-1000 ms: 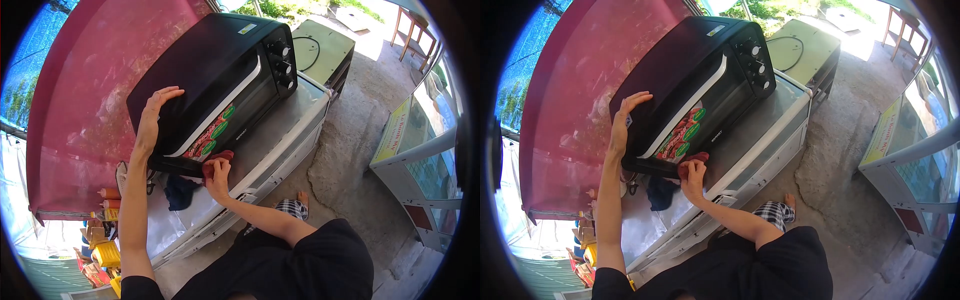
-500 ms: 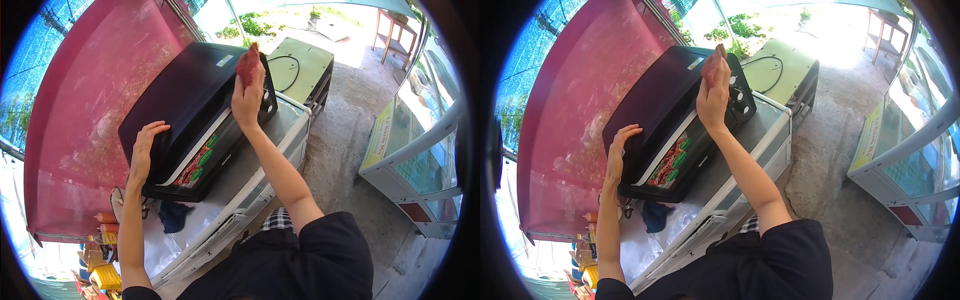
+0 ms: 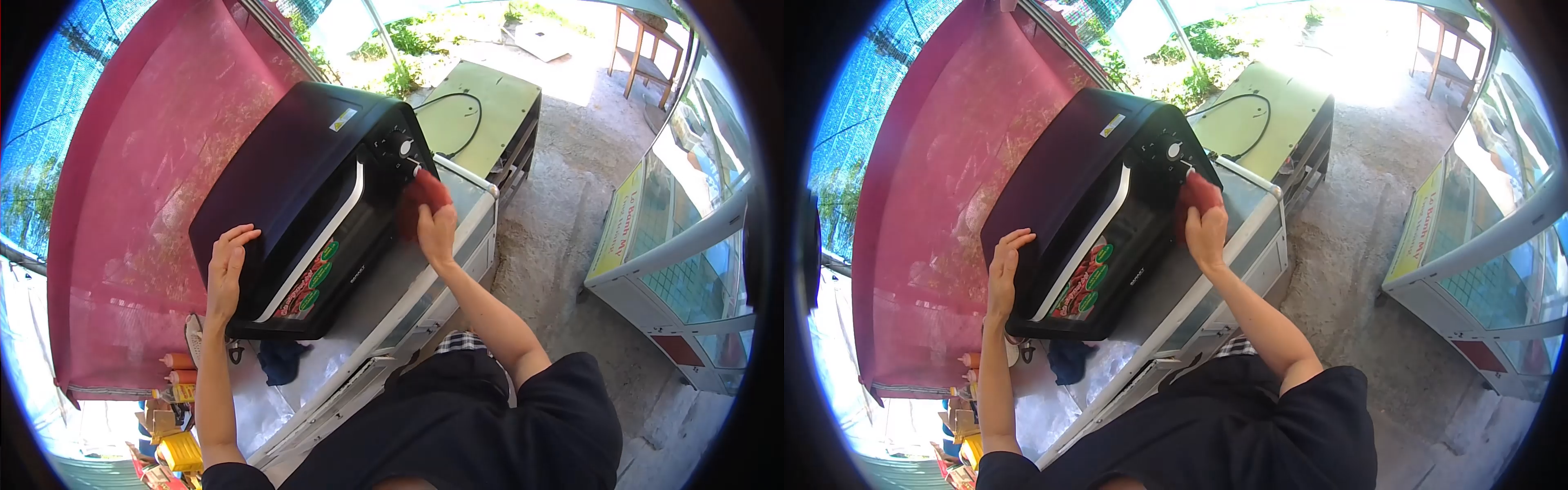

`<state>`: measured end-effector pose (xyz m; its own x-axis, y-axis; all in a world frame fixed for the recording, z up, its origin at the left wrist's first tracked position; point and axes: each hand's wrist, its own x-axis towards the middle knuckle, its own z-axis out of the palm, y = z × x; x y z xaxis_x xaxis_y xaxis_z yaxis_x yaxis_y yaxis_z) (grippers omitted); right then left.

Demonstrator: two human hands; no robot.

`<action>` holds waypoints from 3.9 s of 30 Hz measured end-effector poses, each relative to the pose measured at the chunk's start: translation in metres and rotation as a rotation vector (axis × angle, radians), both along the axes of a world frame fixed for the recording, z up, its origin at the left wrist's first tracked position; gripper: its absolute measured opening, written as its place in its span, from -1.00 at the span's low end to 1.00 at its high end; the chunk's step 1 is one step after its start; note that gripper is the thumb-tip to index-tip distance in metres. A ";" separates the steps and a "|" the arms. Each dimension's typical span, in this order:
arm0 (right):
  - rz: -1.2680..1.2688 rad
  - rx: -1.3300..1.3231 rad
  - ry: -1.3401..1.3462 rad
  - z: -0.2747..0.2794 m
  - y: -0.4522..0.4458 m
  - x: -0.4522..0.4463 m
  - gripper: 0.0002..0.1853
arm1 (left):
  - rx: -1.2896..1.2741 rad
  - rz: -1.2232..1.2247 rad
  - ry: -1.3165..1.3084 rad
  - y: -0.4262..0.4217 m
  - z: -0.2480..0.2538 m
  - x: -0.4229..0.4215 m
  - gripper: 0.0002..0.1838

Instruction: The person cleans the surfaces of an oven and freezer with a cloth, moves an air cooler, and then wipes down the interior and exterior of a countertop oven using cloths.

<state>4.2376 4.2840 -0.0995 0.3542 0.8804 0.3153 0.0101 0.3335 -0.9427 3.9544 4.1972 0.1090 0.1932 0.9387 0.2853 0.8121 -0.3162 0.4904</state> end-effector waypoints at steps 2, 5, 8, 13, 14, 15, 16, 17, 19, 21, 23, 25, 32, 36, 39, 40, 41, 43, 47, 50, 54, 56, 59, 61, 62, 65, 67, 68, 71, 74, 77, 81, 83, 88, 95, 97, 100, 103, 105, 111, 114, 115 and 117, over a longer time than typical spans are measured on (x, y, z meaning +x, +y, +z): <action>-0.209 0.347 -0.007 0.057 0.017 0.024 -0.56 | 0.010 0.004 0.020 -0.003 -0.003 0.000 -0.59; -0.028 0.382 -0.118 0.071 0.067 0.033 -0.59 | 0.015 0.018 0.008 -0.001 0.000 0.003 -0.62; 0.165 0.224 0.024 0.041 0.081 0.043 -0.60 | 0.029 0.023 0.078 -0.002 -0.001 0.002 -0.62; 0.156 -0.157 -0.007 0.016 0.064 0.058 -0.61 | 0.041 0.052 0.075 -0.002 0.000 0.006 -0.64; 0.000 0.044 0.017 0.027 0.059 0.051 -0.61 | 0.046 0.055 0.061 0.000 0.000 0.003 -0.65; -0.157 0.239 0.038 0.045 0.050 0.043 -0.61 | 0.046 0.057 0.046 0.001 -0.002 0.001 -0.65; -0.223 0.335 -0.088 0.068 0.039 0.033 -0.54 | 0.031 0.056 0.047 0.001 -0.003 0.002 -0.65; -0.224 0.393 -0.355 0.069 0.037 0.020 -0.48 | 0.042 0.061 0.054 0.002 -0.003 0.003 -0.65; -0.221 0.448 -0.613 0.055 0.033 0.008 -0.41 | 0.058 0.072 0.070 0.000 -0.002 0.005 -0.66; -0.278 0.460 -0.872 0.023 0.023 -0.011 -0.38 | 0.071 0.062 0.093 -0.001 -0.002 0.005 -0.66; -0.170 0.399 -0.760 -0.002 0.007 -0.012 -0.40 | 0.071 0.054 0.095 -0.001 -0.003 0.003 -0.66; -0.053 0.327 -0.661 0.015 0.003 -0.009 -0.41 | 0.075 0.057 0.087 0.001 -0.001 0.003 -0.67; 0.149 0.769 -0.564 0.110 0.005 -0.021 -0.81 | 0.060 0.056 0.102 0.000 0.000 0.005 -0.66; 0.277 0.777 -0.605 0.112 0.028 -0.008 -0.79 | 0.102 0.038 0.160 -0.002 -0.001 0.005 -0.67; 0.180 0.705 -0.477 0.096 0.030 -0.004 -0.63 | 0.124 0.057 0.125 -0.004 -0.005 0.002 -0.67; 0.099 0.566 -0.363 0.084 0.033 -0.004 -0.62 | 0.121 0.047 0.109 -0.007 -0.007 0.000 -0.67; 0.143 0.383 -0.201 0.067 0.038 0.002 -0.66 | 0.129 0.060 0.090 -0.009 -0.007 0.002 -0.68; 0.124 0.408 -0.325 0.076 0.027 0.003 -0.69 | 0.161 0.076 0.085 -0.008 -0.008 -0.002 -0.68; 0.075 0.479 -0.166 0.099 0.013 -0.027 -0.58 | 0.109 0.068 0.101 -0.007 -0.003 0.000 -0.67; 0.029 0.400 -0.096 0.049 0.000 -0.057 -0.42 | 0.124 0.030 0.143 -0.007 -0.005 0.001 -0.66; 0.138 0.220 -0.408 -0.037 -0.030 -0.053 -0.34 | 0.141 0.010 0.147 -0.002 -0.006 -0.006 -0.65; 0.090 0.067 -0.490 -0.046 -0.037 -0.040 -0.29 | 0.147 0.012 0.087 -0.004 -0.007 -0.006 -0.68; -0.065 0.303 -0.394 0.011 -0.007 -0.045 -0.26 | 0.149 0.009 0.088 -0.001 -0.006 -0.004 -0.68; -0.064 0.355 -0.458 0.031 0.013 -0.055 -0.25 | 0.154 -0.002 0.102 -0.001 -0.006 -0.005 -0.67; -0.107 0.359 -0.447 0.028 0.020 -0.062 -0.24 | 0.153 -0.008 0.104 -0.001 -0.007 -0.004 -0.67; -0.206 0.215 -0.449 -0.031 0.017 -0.076 -0.18 | 0.154 0.013 0.096 -0.001 -0.004 -0.004 -0.67; -0.156 0.117 -0.363 -0.064 0.001 -0.080 -0.24 | 0.129 0.018 0.066 -0.001 -0.005 -0.004 -0.67; -0.110 0.014 -0.271 -0.076 -0.004 -0.080 -0.30 | 0.125 0.021 0.060 -0.001 -0.005 -0.003 -0.67; -0.092 -0.141 -0.326 -0.077 0.001 -0.068 -0.40 | 0.116 0.034 0.022 0.001 -0.003 -0.004 -0.67; -0.060 -0.082 -0.053 -0.022 0.008 -0.047 -0.53 | 0.112 0.044 0.030 0.001 -0.005 -0.008 -0.68; -0.031 -0.322 0.488 -0.004 0.025 -0.036 -0.57 | 0.108 0.076 0.018 0.000 -0.007 -0.005 -0.68; 0.196 -0.372 1.068 0.015 0.039 -0.013 -0.65 | 0.091 0.099 -0.065 0.004 -0.008 -0.012 -0.70; 0.321 -0.427 0.998 0.013 0.032 -0.009 -0.66 | 0.103 0.088 -0.098 0.003 -0.010 -0.011 -0.72; 0.294 -0.400 0.998 0.014 -0.015 -0.055 -0.51 | 0.073 0.078 -0.022 0.004 -0.011 -0.013 -0.73; 0.193 -0.063 0.512 0.065 0.001 -0.033 -0.70 | 0.167 0.084 0.144 -0.002 -0.012 -0.005 -0.69; 0.117 -0.376 0.572 0.073 0.023 -0.025 -0.71 | 0.171 0.092 0.137 -0.001 -0.013 -0.005 -0.68; 0.333 -0.441 0.527 0.061 0.018 -0.031 -0.79 | 0.162 0.112 0.143 0.000 -0.013 -0.011 -0.67; 0.223 -0.211 -0.041 -0.033 -0.003 -0.054 -0.42 | 0.166 0.085 0.165 0.000 -0.013 -0.006 -0.66; 0.308 -0.311 0.039 -0.040 -0.018 -0.035 -0.42 | 0.182 0.081 0.230 -0.001 -0.014 -0.006 -0.64; 0.154 -0.302 0.145 -0.014 0.007 0.027 -0.53 | 0.209 0.093 0.270 -0.003 -0.016 -0.003 -0.60; 0.056 0.356 -0.498 0.026 0.026 0.037 -0.57 | 0.200 0.100 0.270 -0.005 -0.016 -0.003 -0.60; 0.110 0.414 -0.690 0.027 0.040 0.043 -0.58 | 0.200 0.095 0.267 -0.005 -0.016 -0.003 -0.60; 0.154 0.411 -0.782 0.027 0.056 0.046 -0.59 | 0.206 0.110 0.276 -0.005 -0.018 -0.003 -0.60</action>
